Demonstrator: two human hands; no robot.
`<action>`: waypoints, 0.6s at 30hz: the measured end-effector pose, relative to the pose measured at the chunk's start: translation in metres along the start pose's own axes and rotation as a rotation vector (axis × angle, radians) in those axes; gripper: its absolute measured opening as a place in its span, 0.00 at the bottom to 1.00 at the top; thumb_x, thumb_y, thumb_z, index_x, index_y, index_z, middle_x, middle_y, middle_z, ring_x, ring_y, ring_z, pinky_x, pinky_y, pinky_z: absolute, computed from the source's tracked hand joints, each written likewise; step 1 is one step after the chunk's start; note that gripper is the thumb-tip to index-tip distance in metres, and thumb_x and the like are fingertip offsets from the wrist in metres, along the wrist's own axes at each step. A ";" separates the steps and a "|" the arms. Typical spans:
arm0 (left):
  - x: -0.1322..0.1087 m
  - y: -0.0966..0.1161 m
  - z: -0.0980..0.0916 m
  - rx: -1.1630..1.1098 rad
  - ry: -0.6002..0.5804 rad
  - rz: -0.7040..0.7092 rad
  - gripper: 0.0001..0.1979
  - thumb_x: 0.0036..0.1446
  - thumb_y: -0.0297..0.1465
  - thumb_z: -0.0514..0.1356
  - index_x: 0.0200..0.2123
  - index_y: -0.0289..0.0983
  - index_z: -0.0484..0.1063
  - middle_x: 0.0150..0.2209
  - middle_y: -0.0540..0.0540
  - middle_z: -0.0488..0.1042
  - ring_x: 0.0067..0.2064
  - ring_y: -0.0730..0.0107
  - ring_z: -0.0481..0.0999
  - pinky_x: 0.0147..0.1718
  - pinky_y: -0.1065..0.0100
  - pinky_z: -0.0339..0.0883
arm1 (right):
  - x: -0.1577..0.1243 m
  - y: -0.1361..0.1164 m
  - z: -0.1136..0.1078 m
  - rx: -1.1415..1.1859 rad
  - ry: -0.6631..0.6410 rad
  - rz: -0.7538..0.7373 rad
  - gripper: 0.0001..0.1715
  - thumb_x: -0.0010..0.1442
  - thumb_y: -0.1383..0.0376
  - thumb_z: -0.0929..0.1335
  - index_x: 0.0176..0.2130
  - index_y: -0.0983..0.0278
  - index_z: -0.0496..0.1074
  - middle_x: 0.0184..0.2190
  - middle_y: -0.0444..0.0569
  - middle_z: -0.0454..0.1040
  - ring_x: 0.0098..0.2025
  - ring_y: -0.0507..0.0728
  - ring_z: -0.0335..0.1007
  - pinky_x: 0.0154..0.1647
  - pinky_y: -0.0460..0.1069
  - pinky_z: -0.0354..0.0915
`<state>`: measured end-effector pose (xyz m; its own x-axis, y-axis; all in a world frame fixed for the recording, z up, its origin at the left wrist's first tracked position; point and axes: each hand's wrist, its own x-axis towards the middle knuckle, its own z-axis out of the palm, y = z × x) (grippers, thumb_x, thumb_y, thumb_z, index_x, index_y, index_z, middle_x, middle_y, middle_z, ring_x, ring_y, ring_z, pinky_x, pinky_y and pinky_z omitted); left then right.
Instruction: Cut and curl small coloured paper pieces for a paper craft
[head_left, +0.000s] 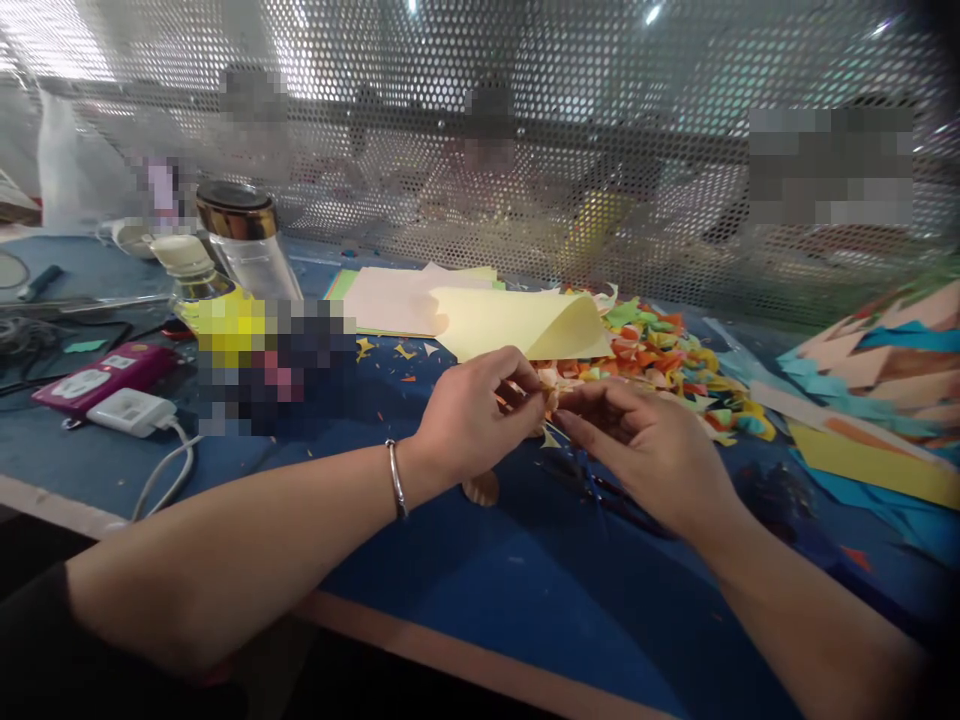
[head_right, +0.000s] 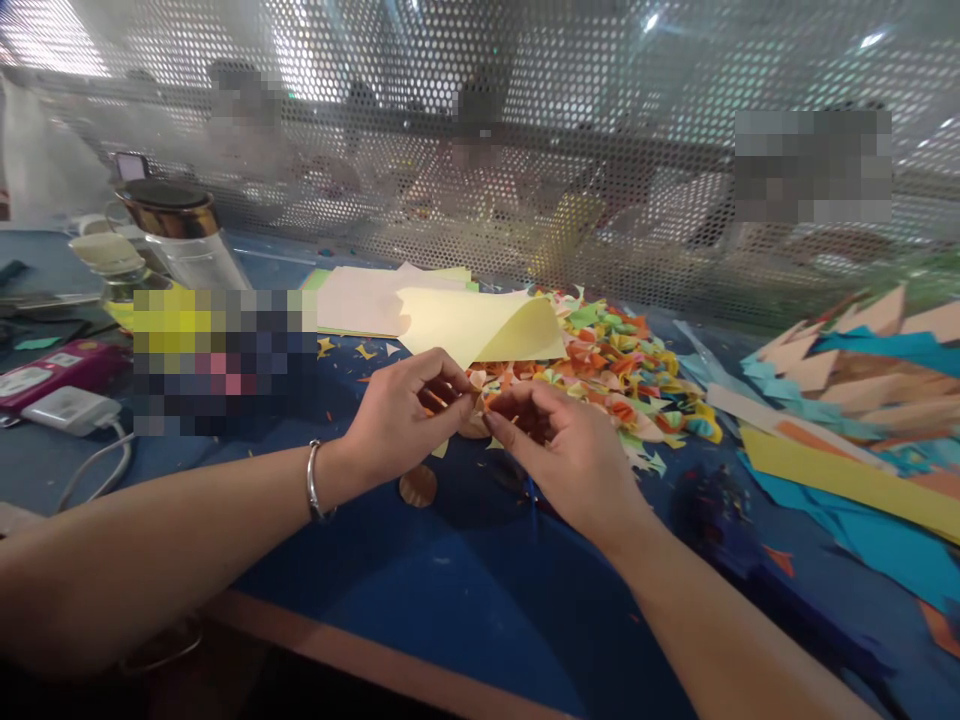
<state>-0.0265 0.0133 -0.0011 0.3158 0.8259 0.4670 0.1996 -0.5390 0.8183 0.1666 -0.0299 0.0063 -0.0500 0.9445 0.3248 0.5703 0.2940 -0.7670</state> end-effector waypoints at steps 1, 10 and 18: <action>0.000 0.000 0.001 0.019 0.005 0.017 0.03 0.55 0.31 0.61 0.30 0.39 0.70 0.31 0.49 0.80 0.29 0.76 0.78 0.30 0.73 0.74 | 0.000 0.001 0.001 -0.017 0.004 -0.010 0.12 0.61 0.54 0.73 0.37 0.61 0.79 0.30 0.49 0.81 0.28 0.55 0.76 0.27 0.48 0.71; 0.002 -0.004 0.002 0.131 0.032 0.053 0.03 0.54 0.29 0.61 0.30 0.39 0.69 0.29 0.50 0.78 0.29 0.75 0.76 0.29 0.71 0.69 | -0.003 0.005 0.003 -0.133 0.047 -0.098 0.11 0.63 0.55 0.72 0.37 0.60 0.80 0.32 0.48 0.83 0.27 0.55 0.76 0.27 0.48 0.70; 0.001 -0.003 0.004 0.133 0.007 0.097 0.07 0.56 0.33 0.64 0.30 0.39 0.69 0.29 0.50 0.77 0.30 0.74 0.76 0.30 0.71 0.70 | 0.000 0.007 0.001 -0.200 0.132 -0.161 0.11 0.63 0.57 0.70 0.36 0.61 0.79 0.27 0.47 0.80 0.24 0.54 0.73 0.26 0.48 0.67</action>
<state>-0.0231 0.0147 -0.0046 0.3328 0.7702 0.5441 0.2895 -0.6326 0.7183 0.1694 -0.0274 0.0004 -0.0538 0.8568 0.5129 0.7149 0.3917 -0.5793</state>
